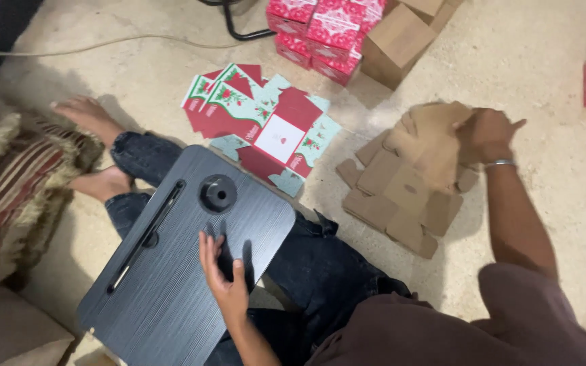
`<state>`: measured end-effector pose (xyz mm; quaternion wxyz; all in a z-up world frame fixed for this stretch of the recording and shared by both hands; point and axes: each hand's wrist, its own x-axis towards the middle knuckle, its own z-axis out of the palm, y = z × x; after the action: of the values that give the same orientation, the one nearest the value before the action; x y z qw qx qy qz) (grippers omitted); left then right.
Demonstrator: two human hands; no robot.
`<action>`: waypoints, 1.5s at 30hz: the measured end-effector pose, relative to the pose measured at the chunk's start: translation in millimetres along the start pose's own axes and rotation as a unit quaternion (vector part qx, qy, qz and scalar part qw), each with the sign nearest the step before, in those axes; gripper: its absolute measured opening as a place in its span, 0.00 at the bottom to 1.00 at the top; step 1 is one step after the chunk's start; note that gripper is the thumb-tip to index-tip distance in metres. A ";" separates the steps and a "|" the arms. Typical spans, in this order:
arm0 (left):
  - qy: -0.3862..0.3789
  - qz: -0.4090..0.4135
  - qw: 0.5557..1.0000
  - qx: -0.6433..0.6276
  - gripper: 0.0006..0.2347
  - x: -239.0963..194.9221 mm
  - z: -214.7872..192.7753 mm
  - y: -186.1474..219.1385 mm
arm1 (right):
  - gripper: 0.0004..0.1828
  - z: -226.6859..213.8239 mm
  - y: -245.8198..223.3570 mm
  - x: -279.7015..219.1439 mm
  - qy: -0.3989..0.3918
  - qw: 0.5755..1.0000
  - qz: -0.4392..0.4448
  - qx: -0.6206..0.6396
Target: The person sits on the floor and folds flat cardboard pieces into small boxes using a lap tray. They fold the sides, tuck flaps, and close the lids, then place the finished boxes aside. The process is repeated for multiple units.
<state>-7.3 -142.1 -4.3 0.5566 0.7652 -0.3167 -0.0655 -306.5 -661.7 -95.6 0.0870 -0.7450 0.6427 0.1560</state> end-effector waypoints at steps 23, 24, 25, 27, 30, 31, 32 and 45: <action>-0.126 0.142 0.958 -0.214 0.48 -55.6 -21.3 54.1 | 0.24 -195.3 -257.2 -355.1 -0.300 0.690 -0.627 0.202; -0.138 0.152 0.942 -0.264 0.49 -62.6 -23.7 51.2 | 0.21 -183.8 -280.8 -381.3 -0.384 0.660 -0.572 0.300; -0.107 0.151 0.950 -0.253 0.49 -63.7 -26.2 39.3 | 0.21 -164.1 -306.0 -398.1 -0.394 0.647 -0.591 0.278; 0.079 -0.071 0.973 -0.204 0.27 -65.2 -35.7 15.7 | 0.16 -122.5 -352.3 -436.6 -0.552 0.529 -0.460 0.452; 0.273 -0.271 0.915 -0.125 0.25 -35.8 -84.7 24.0 | 0.19 -73.9 -399.9 -450.2 -0.561 0.482 -0.495 0.456; 0.293 -0.274 0.908 -0.120 0.25 -29.2 -100.1 13.0 | 0.19 -68.9 -400.7 -452.6 -0.574 0.473 -0.501 0.442; 0.287 -0.304 0.903 -0.095 0.26 -23.0 -116.0 1.7 | 0.16 -64.1 -402.1 -453.8 -0.481 0.502 -0.586 0.415; 0.117 -0.205 0.963 -0.132 0.24 47.7 -187.8 -74.0 | 0.34 -4.1 -363.9 -434.5 -0.089 0.635 -0.768 -0.004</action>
<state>146.0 -3.2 11.5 0.6605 0.7358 -0.0745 -0.1293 -2.1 -201.0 32.0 0.2292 -0.9527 -0.1723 0.1006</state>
